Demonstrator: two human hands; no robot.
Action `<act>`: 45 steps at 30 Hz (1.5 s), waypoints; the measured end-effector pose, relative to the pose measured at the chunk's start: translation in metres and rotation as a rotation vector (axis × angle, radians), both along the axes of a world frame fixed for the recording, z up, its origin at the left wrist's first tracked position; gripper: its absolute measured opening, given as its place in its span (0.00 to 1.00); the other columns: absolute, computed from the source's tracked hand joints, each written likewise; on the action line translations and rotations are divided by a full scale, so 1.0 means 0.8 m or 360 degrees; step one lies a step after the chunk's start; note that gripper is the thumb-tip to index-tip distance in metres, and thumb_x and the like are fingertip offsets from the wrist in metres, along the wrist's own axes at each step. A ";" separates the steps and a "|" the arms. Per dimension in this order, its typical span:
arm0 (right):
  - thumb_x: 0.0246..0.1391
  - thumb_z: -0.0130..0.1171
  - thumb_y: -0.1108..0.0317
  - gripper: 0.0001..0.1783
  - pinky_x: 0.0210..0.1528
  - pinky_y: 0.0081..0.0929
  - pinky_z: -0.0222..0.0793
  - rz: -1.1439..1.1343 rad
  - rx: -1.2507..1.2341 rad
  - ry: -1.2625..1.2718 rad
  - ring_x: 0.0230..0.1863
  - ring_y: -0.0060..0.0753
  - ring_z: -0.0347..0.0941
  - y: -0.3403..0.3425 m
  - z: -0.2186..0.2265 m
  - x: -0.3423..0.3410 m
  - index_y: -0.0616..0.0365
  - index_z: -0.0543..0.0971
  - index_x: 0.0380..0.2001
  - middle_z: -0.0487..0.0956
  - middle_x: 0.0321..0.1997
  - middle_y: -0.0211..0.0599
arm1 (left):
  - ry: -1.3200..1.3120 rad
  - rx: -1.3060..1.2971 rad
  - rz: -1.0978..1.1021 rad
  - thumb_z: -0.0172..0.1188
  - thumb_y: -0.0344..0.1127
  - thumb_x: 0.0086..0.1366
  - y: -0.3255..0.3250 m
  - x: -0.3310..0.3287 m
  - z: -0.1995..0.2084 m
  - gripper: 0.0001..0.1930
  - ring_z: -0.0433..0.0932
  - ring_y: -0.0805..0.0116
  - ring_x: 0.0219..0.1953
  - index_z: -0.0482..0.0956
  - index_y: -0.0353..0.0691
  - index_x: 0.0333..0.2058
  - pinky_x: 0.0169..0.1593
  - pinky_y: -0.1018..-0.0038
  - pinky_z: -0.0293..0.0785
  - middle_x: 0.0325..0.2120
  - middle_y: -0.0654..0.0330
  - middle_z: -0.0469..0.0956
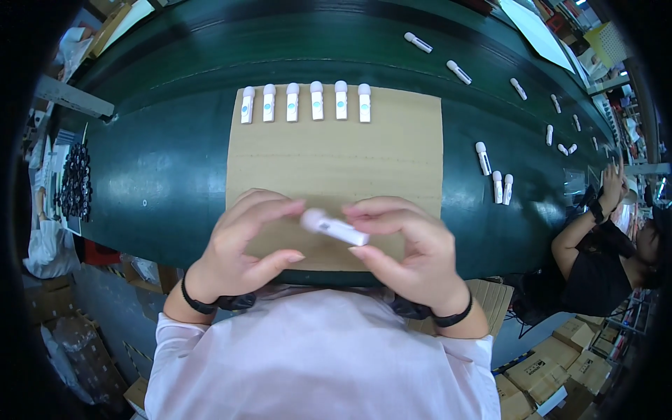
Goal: The person picks up a white electronic device, presses its buttons, and aligns it on a cardboard sheet. This process is repeated for multiple devices, occasionally moving items on the conveyor belt or turning the devices over before placing them in rows.
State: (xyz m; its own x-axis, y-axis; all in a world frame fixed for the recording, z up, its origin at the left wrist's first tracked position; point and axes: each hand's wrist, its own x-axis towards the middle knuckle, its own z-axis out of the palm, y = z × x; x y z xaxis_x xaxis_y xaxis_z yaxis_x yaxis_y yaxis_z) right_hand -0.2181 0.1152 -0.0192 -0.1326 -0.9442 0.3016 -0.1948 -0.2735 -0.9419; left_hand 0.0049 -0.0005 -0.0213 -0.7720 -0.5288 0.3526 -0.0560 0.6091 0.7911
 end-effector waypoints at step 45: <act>0.50 0.65 0.68 0.13 0.51 0.36 0.71 -0.0291 0.0309 0.1767 0.49 0.46 0.73 -0.199 -0.024 -0.227 0.60 0.78 0.39 0.76 0.45 0.43 | -0.0891 -0.0384 -0.0490 0.65 0.35 0.56 -0.219 0.002 0.053 0.15 0.77 0.51 0.49 0.81 0.38 0.43 0.54 0.61 0.72 0.45 0.51 0.80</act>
